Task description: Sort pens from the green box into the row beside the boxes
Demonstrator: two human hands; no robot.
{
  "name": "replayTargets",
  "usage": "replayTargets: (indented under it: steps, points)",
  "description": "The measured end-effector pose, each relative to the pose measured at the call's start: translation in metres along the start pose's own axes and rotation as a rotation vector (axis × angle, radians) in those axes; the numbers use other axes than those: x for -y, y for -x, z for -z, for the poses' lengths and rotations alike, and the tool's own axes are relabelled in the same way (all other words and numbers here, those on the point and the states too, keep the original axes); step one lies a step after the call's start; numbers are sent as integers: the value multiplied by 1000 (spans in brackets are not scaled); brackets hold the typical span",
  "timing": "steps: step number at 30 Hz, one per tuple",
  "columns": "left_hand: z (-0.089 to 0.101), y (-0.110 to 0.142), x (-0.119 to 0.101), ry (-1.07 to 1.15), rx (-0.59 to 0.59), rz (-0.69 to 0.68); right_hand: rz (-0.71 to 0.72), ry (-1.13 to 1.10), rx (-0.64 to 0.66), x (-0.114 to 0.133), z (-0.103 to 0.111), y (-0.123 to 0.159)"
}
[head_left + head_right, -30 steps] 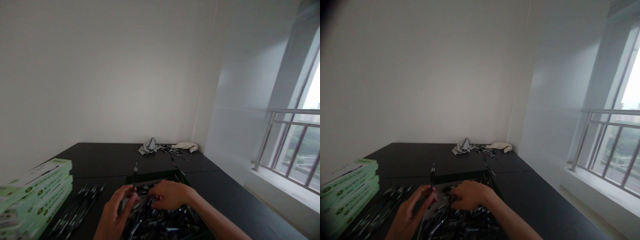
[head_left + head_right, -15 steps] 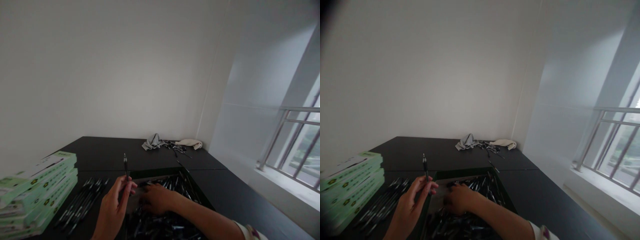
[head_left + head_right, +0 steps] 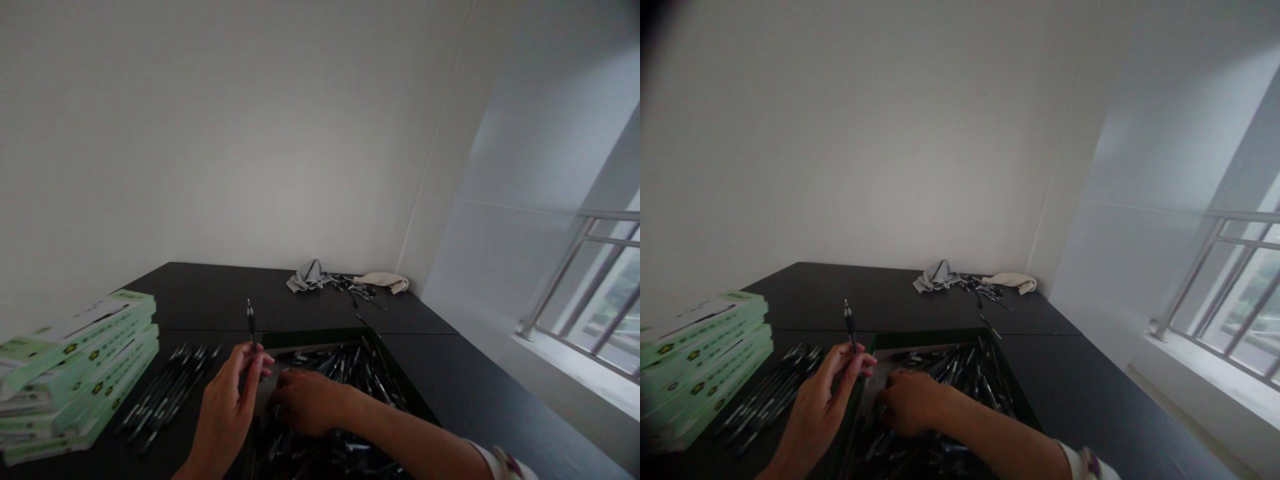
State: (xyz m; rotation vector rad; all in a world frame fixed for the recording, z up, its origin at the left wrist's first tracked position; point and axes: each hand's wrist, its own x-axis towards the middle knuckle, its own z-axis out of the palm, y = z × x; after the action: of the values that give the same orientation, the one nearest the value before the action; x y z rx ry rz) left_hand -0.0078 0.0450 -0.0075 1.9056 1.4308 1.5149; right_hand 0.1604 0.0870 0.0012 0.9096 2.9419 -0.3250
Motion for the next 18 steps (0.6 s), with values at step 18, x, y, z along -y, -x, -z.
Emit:
replayTargets:
  steps: [18]
  points:
    - [1,-2,1,-38,-27,-11,-298,208,-115,-36,19,5]
